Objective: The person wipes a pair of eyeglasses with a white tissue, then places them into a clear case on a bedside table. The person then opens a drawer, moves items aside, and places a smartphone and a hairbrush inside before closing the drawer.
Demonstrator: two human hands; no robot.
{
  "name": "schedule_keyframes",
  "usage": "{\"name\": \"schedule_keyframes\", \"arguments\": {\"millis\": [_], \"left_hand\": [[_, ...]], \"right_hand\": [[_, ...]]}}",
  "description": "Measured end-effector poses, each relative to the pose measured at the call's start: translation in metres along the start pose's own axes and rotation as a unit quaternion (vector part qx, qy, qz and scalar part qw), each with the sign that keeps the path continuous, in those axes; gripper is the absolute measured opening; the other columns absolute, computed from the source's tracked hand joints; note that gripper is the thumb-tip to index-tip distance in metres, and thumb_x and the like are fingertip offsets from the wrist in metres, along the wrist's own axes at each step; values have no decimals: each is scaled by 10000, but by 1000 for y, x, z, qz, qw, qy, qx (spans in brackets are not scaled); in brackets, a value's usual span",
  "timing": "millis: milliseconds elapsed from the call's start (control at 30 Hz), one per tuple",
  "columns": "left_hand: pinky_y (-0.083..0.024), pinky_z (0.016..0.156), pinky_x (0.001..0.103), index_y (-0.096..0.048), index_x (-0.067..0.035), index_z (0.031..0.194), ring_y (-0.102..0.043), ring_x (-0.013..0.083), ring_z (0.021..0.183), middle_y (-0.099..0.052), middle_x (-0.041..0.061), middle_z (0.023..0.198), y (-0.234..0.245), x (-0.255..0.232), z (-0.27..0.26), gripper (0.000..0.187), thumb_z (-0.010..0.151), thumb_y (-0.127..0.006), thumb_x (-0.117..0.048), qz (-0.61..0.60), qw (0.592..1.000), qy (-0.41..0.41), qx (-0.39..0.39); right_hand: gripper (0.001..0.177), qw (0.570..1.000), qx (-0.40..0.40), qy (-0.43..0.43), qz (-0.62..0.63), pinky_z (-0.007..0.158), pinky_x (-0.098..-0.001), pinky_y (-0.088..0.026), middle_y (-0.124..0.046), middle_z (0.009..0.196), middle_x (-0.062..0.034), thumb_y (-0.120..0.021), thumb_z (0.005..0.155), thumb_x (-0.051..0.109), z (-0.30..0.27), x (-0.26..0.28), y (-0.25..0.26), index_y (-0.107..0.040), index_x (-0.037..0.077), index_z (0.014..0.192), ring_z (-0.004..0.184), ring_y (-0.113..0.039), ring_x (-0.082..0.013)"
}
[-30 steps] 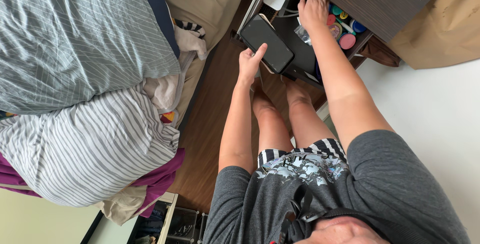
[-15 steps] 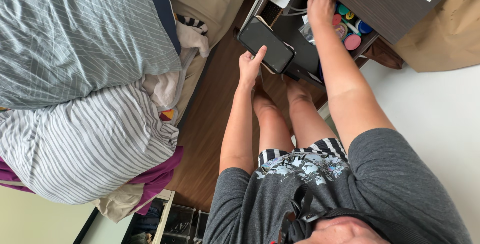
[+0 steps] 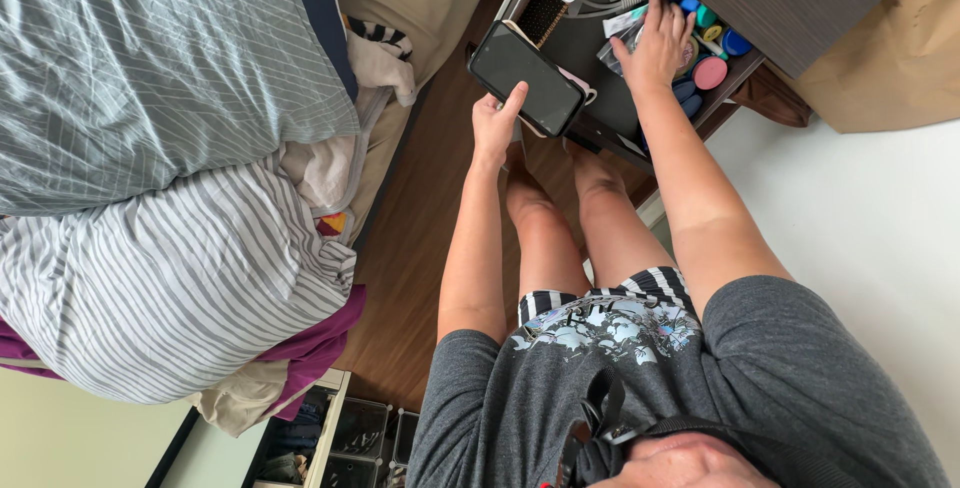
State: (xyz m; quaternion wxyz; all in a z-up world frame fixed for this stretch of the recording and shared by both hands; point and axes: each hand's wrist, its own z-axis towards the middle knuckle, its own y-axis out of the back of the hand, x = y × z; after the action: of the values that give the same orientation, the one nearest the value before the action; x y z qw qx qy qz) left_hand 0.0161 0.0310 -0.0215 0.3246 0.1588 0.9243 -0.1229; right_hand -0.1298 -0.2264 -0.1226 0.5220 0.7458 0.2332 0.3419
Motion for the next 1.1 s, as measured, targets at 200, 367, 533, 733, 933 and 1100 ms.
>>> {"name": "schedule_keyframes", "arguments": {"millis": [200, 367, 533, 733, 933, 1100], "left_hand": [[-513, 896, 289, -770, 16, 1086, -656, 102, 936, -761, 32, 1017, -2, 6, 0, 321, 932, -767, -264, -5, 1000, 4, -4], [-510, 910, 289, -766, 12, 1094, -659, 104, 953, -759, 37, 1032, -4, 7, -5, 320, 934, -759, -265, -2, 1000, 5, -1], [-511, 906, 291, -759, 15, 1103, -662, 111, 960, -759, 44, 1040, -5, 11, -9, 334, 935, -756, -274, 1, 1000, 13, -5], [-495, 817, 266, -760, 6, 1067, -624, 83, 879, -739, 12, 978, -9, 10, -11, 314, 934, -759, -279, 8, 1000, 16, -8], [-243, 457, 243, -734, -55, 904, -325, 21, 521, -488, -89, 643, -16, 1, -17, 268, 932, -762, -320, 26, 997, 63, -23], [-226, 426, 246, -721, -80, 868, -316, 16, 483, -460, -99, 606, -21, -7, -23, 264, 923, -760, -336, 25, 997, 71, -22]], "right_hand": [[640, 998, 1, 38, -43, 1244, -603, -106, -618, 1193, -105, -875, 851, 200, -1, -10, 1, -578, 117, 1412, 1242, -522, -330], [438, 998, -2, 57, -37, 1210, -632, -145, -587, 1134, -83, -839, 840, 151, 13, -3, 11, -637, 146, 1229, 1144, -540, -322], [227, 974, -37, 208, -87, 1226, -634, -184, -558, 1129, -55, -737, 925, 109, 11, 7, 10, -671, 192, 1126, 1168, -528, -288], [90, 971, -14, 218, -101, 1245, -584, -238, -559, 1044, -62, -641, 968, 37, 18, -2, -9, -630, 97, 1033, 1183, -553, -276], [106, 962, -38, 254, -97, 1204, -449, -430, -564, 963, -60, -673, 944, 41, 30, 11, 25, -591, 87, 994, 1096, -598, -266], [238, 979, -99, 141, 108, 750, -421, -547, -615, 1002, -120, -791, 1027, 124, -19, 42, 81, -579, 83, 1126, 909, -647, -318]]}}
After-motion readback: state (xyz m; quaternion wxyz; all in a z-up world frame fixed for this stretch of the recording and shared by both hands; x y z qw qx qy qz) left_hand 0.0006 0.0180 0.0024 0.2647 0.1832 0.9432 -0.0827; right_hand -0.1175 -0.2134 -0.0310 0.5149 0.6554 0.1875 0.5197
